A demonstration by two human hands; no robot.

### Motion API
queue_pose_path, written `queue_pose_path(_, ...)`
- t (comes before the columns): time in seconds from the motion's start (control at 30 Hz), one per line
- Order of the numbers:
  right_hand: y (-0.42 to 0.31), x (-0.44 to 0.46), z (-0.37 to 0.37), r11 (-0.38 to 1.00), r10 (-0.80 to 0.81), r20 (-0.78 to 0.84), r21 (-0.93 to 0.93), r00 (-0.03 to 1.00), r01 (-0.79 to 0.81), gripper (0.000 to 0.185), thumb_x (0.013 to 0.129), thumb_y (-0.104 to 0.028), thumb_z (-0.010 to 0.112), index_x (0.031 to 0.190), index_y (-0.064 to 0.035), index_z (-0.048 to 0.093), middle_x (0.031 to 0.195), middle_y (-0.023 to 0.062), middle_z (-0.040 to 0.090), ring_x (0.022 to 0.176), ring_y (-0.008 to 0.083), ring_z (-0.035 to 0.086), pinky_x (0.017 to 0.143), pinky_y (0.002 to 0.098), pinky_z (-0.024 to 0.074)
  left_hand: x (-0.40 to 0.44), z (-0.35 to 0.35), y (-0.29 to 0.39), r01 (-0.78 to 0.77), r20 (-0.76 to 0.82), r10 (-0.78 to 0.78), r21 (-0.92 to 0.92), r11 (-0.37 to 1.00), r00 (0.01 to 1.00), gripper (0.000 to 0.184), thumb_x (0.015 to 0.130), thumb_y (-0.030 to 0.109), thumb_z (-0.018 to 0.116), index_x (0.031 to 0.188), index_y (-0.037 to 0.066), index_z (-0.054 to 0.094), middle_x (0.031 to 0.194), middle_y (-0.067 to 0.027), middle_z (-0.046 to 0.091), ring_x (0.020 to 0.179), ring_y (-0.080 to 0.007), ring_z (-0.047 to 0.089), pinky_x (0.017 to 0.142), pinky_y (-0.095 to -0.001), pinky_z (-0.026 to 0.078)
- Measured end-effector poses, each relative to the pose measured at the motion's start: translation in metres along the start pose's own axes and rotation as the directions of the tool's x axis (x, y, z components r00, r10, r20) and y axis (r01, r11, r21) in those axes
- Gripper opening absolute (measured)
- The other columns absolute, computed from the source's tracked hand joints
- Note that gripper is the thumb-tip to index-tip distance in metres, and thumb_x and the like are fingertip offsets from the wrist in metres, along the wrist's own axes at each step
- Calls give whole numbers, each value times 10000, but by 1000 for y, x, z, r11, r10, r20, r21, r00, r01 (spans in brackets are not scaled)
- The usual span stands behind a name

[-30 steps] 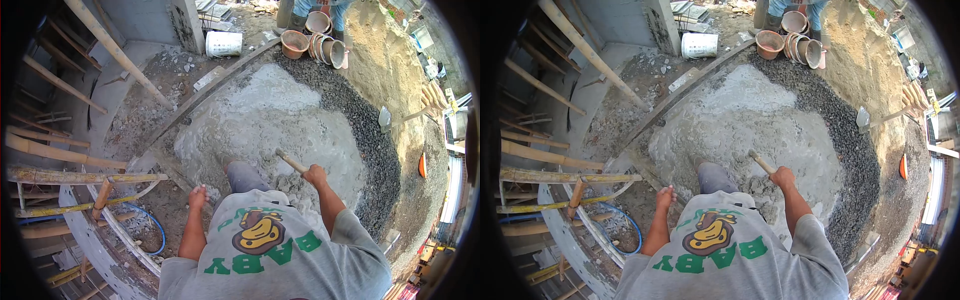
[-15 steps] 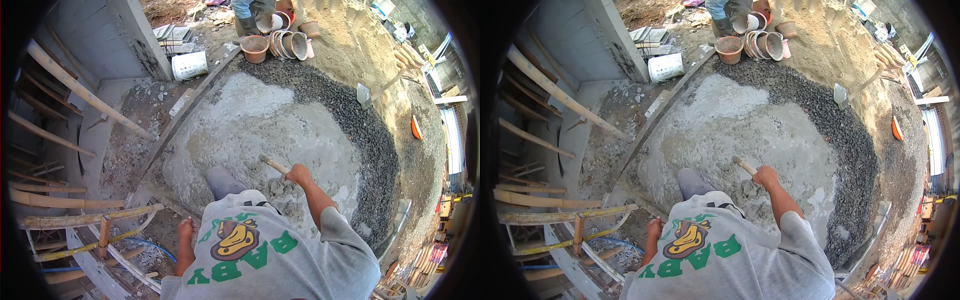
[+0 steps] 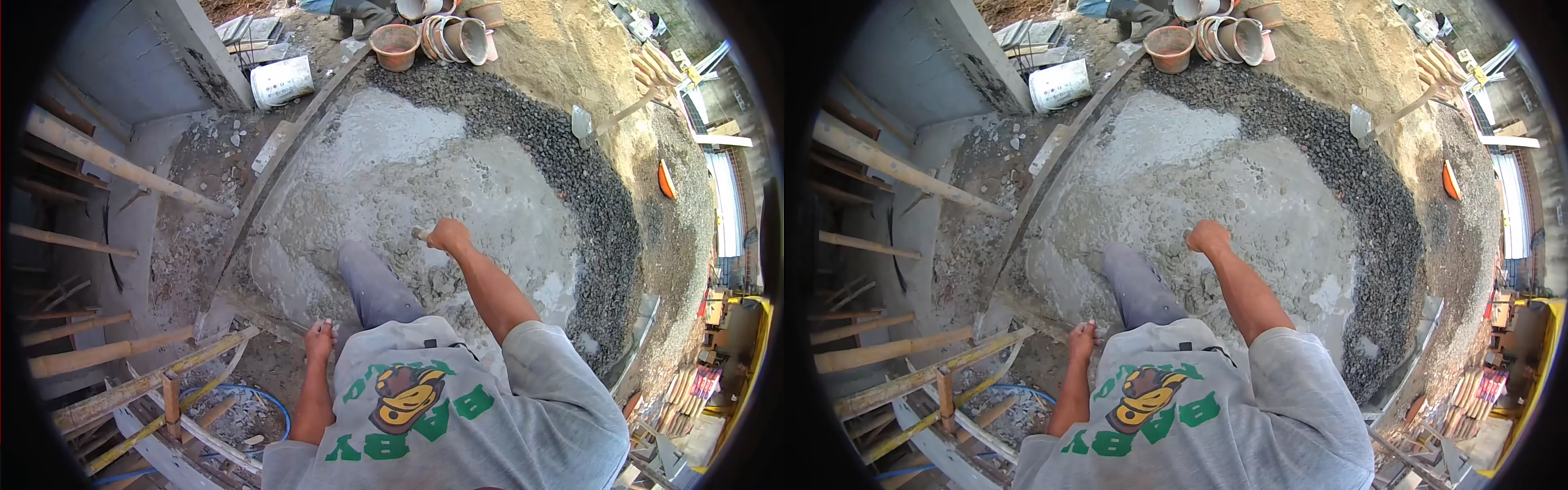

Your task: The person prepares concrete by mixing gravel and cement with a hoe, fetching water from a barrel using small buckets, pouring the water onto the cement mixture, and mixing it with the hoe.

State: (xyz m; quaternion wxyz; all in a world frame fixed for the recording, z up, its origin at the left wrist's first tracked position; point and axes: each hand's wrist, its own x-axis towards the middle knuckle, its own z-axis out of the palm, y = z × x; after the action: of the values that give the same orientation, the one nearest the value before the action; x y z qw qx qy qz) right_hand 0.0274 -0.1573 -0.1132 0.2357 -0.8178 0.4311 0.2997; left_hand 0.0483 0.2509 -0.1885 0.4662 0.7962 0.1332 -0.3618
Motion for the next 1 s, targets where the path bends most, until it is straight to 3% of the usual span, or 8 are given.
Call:
queue_pose_path(0.13,-37,18,9,999,-14,64,36,998,12,344,731,-240,575,973,-16,674,1056,200,637,1000,342,612,838,414,495,-1,17,7,32,84,-26,-73,997,996,312,886,319,560,805,21,603,649,-58,610,505,-117,535,482,-270,422)
queue_pose_path(0.27,-76,27,44,981,-181,152,-40,972,189,363,731,-255,577,981,-7,665,1042,191,644,994,350,613,835,411,495,-3,31,44,172,252,-131,-149,974,959,414,907,442,502,920,39,597,687,-53,626,512,-121,544,507,-247,428)
queue_pose_path(0.47,-103,-31,131,995,-74,212,83,974,57,693,742,-415,629,1170,87,417,1048,257,618,992,365,613,821,425,493,15,64,85,379,447,-264,-191,905,855,682,854,639,441,1175,41,520,944,-122,631,845,-205,621,601,-316,489)
queue_pose_path(0.5,-97,-30,151,993,-72,224,103,972,50,734,731,-434,643,1175,98,400,1046,263,616,991,366,613,819,429,492,15,70,86,370,515,-249,-146,918,820,780,826,689,424,1220,21,503,1073,-159,598,966,-262,609,718,-378,507)
queue_pose_path(0.63,-70,-13,188,983,14,162,178,987,-43,801,706,-475,685,1144,102,342,937,285,628,842,357,658,687,429,525,16,97,43,505,560,-308,-236,830,769,644,858,569,507,1148,-6,527,1005,-147,601,883,-272,633,723,-377,530)
queue_pose_path(0.8,-3,77,241,904,-120,216,427,969,17,462,694,-291,739,841,114,573,735,198,629,541,281,632,477,376,510,0,127,19,667,683,-179,-563,489,708,265,860,209,595,1030,22,511,804,-79,579,736,-234,631,636,-352,524)
queue_pose_path(0.87,45,142,320,869,-137,180,493,974,31,397,698,-243,730,819,109,594,736,181,627,557,283,629,484,387,507,-14,137,-6,699,723,-164,-542,467,671,240,838,125,574,1035,20,486,780,-77,568,706,-222,622,623,-342,518)
queue_pose_path(1.0,100,198,446,869,-87,-49,485,995,100,277,723,-131,678,883,79,593,733,147,619,560,306,609,455,430,480,-49,146,-69,619,587,-335,-389,682,737,274,782,108,604,1003,10,474,756,-86,579,629,-217,613,572,-342,517)
